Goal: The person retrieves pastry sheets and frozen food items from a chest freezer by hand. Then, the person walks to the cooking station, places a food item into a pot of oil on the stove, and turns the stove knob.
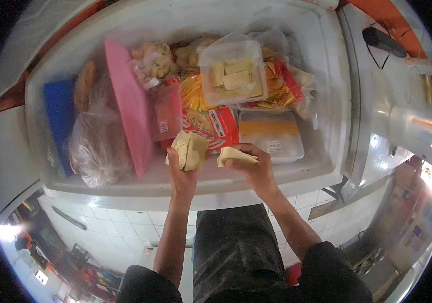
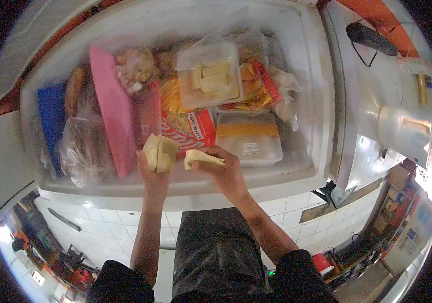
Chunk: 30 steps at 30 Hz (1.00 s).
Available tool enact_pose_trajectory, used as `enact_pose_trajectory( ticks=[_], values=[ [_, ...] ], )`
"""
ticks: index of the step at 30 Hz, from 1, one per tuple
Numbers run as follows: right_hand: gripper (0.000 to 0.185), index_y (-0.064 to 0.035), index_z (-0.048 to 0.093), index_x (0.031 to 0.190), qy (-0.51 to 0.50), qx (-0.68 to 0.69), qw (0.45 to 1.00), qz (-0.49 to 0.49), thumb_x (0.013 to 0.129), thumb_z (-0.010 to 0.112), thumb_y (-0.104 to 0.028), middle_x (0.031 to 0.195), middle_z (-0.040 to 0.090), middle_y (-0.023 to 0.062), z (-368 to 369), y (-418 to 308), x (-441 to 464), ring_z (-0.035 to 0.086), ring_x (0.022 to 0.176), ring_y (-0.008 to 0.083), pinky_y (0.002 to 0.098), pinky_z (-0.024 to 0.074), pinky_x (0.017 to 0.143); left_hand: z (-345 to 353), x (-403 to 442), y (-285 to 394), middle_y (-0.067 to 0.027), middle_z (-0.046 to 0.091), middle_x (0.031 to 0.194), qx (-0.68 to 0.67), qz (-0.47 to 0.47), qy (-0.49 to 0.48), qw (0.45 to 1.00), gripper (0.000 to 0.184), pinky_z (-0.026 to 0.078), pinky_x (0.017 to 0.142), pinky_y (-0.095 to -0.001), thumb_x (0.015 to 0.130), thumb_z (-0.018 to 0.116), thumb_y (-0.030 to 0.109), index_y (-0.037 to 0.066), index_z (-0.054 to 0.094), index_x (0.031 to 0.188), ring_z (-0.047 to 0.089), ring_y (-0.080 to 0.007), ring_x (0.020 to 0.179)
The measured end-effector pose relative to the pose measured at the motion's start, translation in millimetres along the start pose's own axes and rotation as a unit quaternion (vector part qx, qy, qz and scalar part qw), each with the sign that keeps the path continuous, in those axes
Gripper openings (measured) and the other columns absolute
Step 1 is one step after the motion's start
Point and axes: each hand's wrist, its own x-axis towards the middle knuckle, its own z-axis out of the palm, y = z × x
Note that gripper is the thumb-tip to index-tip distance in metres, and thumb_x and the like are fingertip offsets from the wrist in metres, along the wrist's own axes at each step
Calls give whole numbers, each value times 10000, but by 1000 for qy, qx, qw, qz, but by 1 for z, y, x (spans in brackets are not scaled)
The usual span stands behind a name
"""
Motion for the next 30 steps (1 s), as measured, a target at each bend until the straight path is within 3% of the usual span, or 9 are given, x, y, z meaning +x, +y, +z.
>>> enact_pose_trajectory(
  ticks=[6, 8, 15, 18, 20, 27, 29, 30],
  values=[
    [364, 16, 641, 1087, -8, 50, 999, -3, 764, 797, -49, 1020, 690, 80, -3, 3, 6, 644, 916, 120, 258, 517, 826, 1, -10, 0, -113, 577, 1222, 6, -22, -43, 999, 664, 490, 942, -399, 931, 516, 561, 9, 475, 1298, 583, -246, 1114],
    [377, 14, 650, 1098, -6, 56, 998, 3, 758, 801, -46, 1023, 692, 80, -3, -1, 6, 643, 917, 122, 262, 518, 830, -3, -8, -2, -142, 586, 1222, 57, -23, -55, 997, 632, 543, 862, -464, 938, 537, 508, 9, 463, 1319, 603, -278, 1102],
    [371, 19, 668, 1112, 9, 11, 1000, 8, 788, 794, -110, 1017, 699, 72, -12, -6, 10, 641, 911, 121, 267, 522, 822, -5, -9, 6, -163, 620, 1144, 111, -74, -106, 985, 620, 571, 783, -421, 906, 614, 458, -28, 498, 1274, 642, -264, 1015],
    [355, 16, 679, 1088, 12, 17, 999, 35, 796, 794, -150, 1001, 701, 68, -18, 1, 13, 643, 895, 114, 257, 523, 799, -12, -18, 14, -135, 634, 1100, 137, -114, -94, 979, 715, 560, 747, -402, 833, 651, 578, -12, 534, 1219, 647, -253, 973],
    [352, 17, 683, 1075, 20, 56, 998, 37, 796, 797, -164, 983, 704, 67, -19, 0, 13, 646, 877, 109, 250, 525, 779, -20, -21, 22, -160, 647, 1108, 190, -140, -191, 953, 593, 582, 767, -400, 861, 700, 382, -53, 550, 1235, 660, -248, 962],
    [339, 5, 688, 1073, -4, -44, 998, 51, 831, 769, -218, 959, 710, 63, -15, -10, 11, 635, 817, 98, 242, 517, 738, 7, -28, 39, -125, 657, 1099, 184, -149, -252, 938, 628, 572, 813, -370, 794, 783, 262, -32, 538, 1292, 651, -218, 973],
    [334, -4, 688, 1076, -36, -117, 991, -47, 859, 740, -252, 946, 711, 57, -13, -11, 9, 624, 822, 97, 251, 505, 743, 11, -26, 40, -106, 660, 1099, 228, -158, -228, 933, 684, 563, 829, -349, 736, 836, 233, -24, 538, 1296, 649, -206, 974],
    [334, -4, 688, 1076, -35, -117, 991, -47, 859, 740, -252, 946, 711, 57, -14, -12, 8, 624, 822, 97, 251, 505, 743, 11, -24, 38, -106, 660, 1099, 228, -159, -229, 933, 684, 563, 829, -349, 736, 836, 233, -24, 538, 1296, 649, -206, 974]
  ],
)
